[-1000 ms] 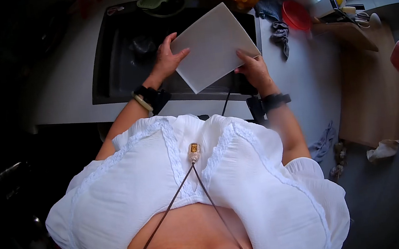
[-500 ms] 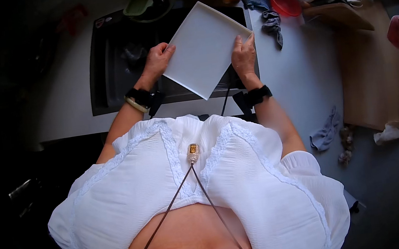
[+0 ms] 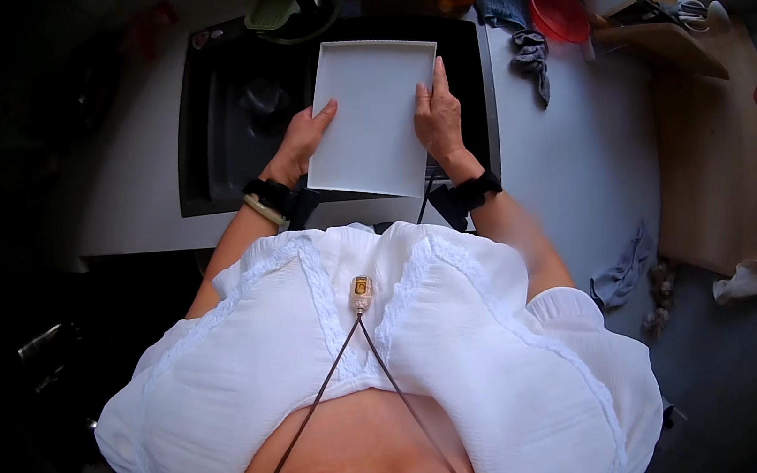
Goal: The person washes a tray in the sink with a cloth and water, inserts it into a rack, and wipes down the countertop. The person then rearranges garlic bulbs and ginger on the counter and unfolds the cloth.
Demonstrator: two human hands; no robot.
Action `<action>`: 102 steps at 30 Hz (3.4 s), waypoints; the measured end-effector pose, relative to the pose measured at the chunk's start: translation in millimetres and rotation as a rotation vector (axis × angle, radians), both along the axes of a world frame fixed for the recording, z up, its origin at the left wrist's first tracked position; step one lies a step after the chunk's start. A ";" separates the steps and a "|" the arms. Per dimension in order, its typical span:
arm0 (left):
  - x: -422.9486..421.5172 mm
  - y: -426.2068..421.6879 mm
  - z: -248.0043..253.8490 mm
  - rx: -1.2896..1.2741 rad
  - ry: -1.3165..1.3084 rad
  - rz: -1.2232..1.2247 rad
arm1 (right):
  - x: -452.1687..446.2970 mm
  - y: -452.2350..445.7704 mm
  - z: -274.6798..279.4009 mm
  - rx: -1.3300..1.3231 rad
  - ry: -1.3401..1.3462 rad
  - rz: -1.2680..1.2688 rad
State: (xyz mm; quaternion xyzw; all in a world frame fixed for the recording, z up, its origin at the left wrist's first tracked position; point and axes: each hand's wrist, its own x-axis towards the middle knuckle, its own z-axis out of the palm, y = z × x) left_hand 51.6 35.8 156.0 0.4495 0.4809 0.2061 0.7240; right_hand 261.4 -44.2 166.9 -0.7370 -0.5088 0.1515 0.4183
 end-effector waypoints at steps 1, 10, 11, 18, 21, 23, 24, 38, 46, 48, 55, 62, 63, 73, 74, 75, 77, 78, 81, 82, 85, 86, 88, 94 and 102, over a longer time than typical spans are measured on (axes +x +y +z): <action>-0.3 -0.7 -7.3 -0.021 0.000 0.061 | -5.3 -1.4 10.2 0.011 0.013 0.034; -3.3 0.5 -57.3 -0.224 -0.272 0.072 | -5.4 -8.0 21.0 0.112 0.152 0.198; -1.4 0.5 -57.8 -0.228 -0.269 0.084 | 11.0 -7.3 14.3 0.121 0.086 0.214; -2.1 0.5 -49.7 -0.146 -0.176 0.107 | 193.2 17.2 -42.2 -0.212 -0.459 -0.422; 2.2 -0.4 -45.8 -0.095 -0.094 0.127 | 242.7 31.5 -62.7 -0.221 -0.513 -0.394; 5.3 1.1 -46.4 -0.059 -0.033 0.139 | 260.7 43.9 -71.4 -0.170 -0.453 -0.300; 8.0 3.0 -43.3 -0.057 -0.047 0.145 | 265.0 49.6 -70.4 -0.261 -0.389 -0.293; 19.0 5.5 -0.1 0.023 -0.255 0.078 | 58.1 31.4 68.9 -0.007 -0.136 0.428; -5.6 -2.0 15.5 0.162 -0.394 -0.065 | -7.9 59.0 5.3 -0.119 -0.398 0.534; -9.7 -3.9 20.3 0.188 -0.342 -0.109 | -10.6 71.3 0.6 -0.083 -0.207 0.409; -13.9 -2.8 20.9 0.199 -0.295 -0.110 | -68.7 74.9 20.4 0.204 0.073 0.520; -29.4 13.5 -5.8 0.339 -0.442 -0.031 | -69.9 32.4 27.3 0.217 0.009 0.833; -27.6 10.4 0.7 0.337 -0.440 -0.039 | -65.7 40.6 29.1 0.256 -0.128 0.776; -18.9 -9.2 34.5 0.349 -0.316 -0.088 | -65.8 69.3 37.9 0.346 -0.196 0.600; -18.5 -10.6 35.2 0.335 -0.330 -0.073 | -63.7 72.5 39.5 0.340 -0.214 0.622; -18.9 -10.6 35.4 0.322 -0.344 -0.060 | -59.5 78.9 41.4 0.335 -0.233 0.642; -20.7 -9.5 34.8 0.311 -0.366 -0.076 | -49.0 84.9 48.4 0.332 -0.294 0.621; -21.0 -6.4 35.2 0.309 -0.380 -0.085 | -41.1 88.8 48.4 0.317 -0.323 0.552; -22.3 -9.7 36.7 0.307 -0.427 -0.043 | -16.9 94.2 32.8 0.234 -0.341 0.365; -23.4 -8.9 36.3 0.317 -0.419 -0.059 | -15.8 93.7 26.9 0.221 -0.354 0.326; -22.2 1.3 8.4 0.517 -0.319 -0.102 | -15.9 85.0 22.2 0.180 -0.375 0.242; -20.6 9.3 -36.5 0.699 -0.228 -0.110 | -18.6 78.5 22.3 0.158 -0.365 0.246; -18.9 26.7 -76.4 1.047 -0.103 -0.102 | -25.8 61.1 19.8 0.116 -0.344 0.253; -10.8 55.6 -105.5 1.153 -0.207 0.066 | -32.9 2.7 10.9 -0.173 -0.229 0.477; -2.8 47.3 -101.3 0.746 -0.335 -0.049 | -26.8 78.7 75.9 0.153 0.471 0.376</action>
